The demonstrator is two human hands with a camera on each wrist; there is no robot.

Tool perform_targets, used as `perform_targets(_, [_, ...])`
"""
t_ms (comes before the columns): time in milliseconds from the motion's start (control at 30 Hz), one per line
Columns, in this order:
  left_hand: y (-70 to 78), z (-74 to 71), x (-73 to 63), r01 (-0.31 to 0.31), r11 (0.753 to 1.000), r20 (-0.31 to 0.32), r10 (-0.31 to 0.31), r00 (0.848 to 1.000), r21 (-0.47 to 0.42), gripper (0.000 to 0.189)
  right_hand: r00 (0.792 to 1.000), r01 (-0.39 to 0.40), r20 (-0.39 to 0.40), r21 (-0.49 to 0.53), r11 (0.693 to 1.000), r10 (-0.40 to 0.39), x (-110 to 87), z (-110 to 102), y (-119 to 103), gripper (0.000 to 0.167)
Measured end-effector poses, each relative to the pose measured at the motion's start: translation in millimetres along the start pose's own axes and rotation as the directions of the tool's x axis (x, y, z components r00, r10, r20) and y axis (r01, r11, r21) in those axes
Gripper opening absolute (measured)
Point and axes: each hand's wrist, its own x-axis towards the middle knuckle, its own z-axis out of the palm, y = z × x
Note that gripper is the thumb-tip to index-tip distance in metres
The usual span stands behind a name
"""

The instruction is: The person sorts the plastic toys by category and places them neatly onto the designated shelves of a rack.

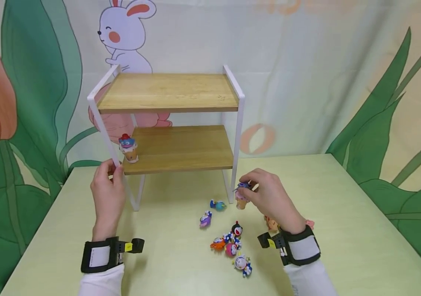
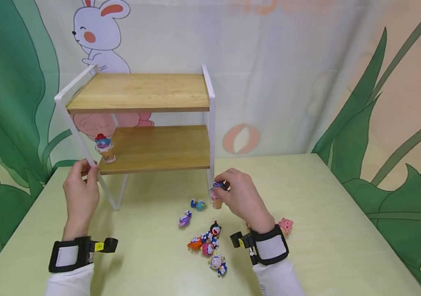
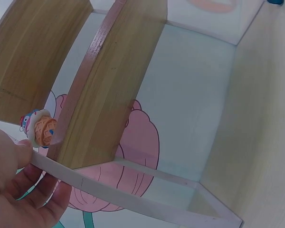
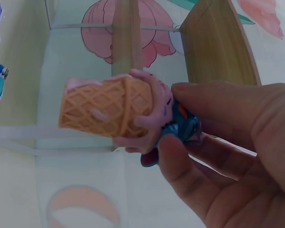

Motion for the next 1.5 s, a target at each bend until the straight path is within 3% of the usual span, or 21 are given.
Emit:
perform_targets(300, [-0.6,-0.5,-1.7,0.003,1.000,-0.005,-0.003,1.000,-0.003,0.030,0.986,0.149,-0.092,0.087,0.985,-0.141,10.2,7.1,-22.9,0.019])
perform_targets(533, [0.3,0.8,0.4,0.000,1.000,-0.002,0.000,1.000,-0.006,0.031,0.959,0.274,-0.101,0.073,0.959,-0.266,42.0,9.4,-42.7,0.015])
perform_targets(700, [0.4,0.7,1.6,-0.006,1.000,-0.001,0.006,1.000,-0.001,0.031,0.942,0.323,-0.125,0.097,0.942,-0.310,64.4,14.9,-62.2,0.015])
perform_targets(967, [0.4,0.8,1.1,0.008,1.000,-0.001,-0.008,1.000,-0.003,0.031,0.945,0.294,-0.171,0.072,0.953,-0.279,101.4,34.7,-89.8,0.017])
perform_targets(1233, [-2.0,0.7,1.6,0.013,1.000,-0.003,-0.013,1.000,-0.004,0.030,0.970,0.221,-0.118,0.049,0.974,-0.214,139.1,58.6,-113.6,0.017])
perform_targets(1500, [-1.7,-0.2,0.9,0.003,1.000,0.000,-0.003,1.000,-0.013,0.029,0.976,0.194,-0.099,0.003,0.981,-0.193,155.6,87.3,-123.4,0.021])
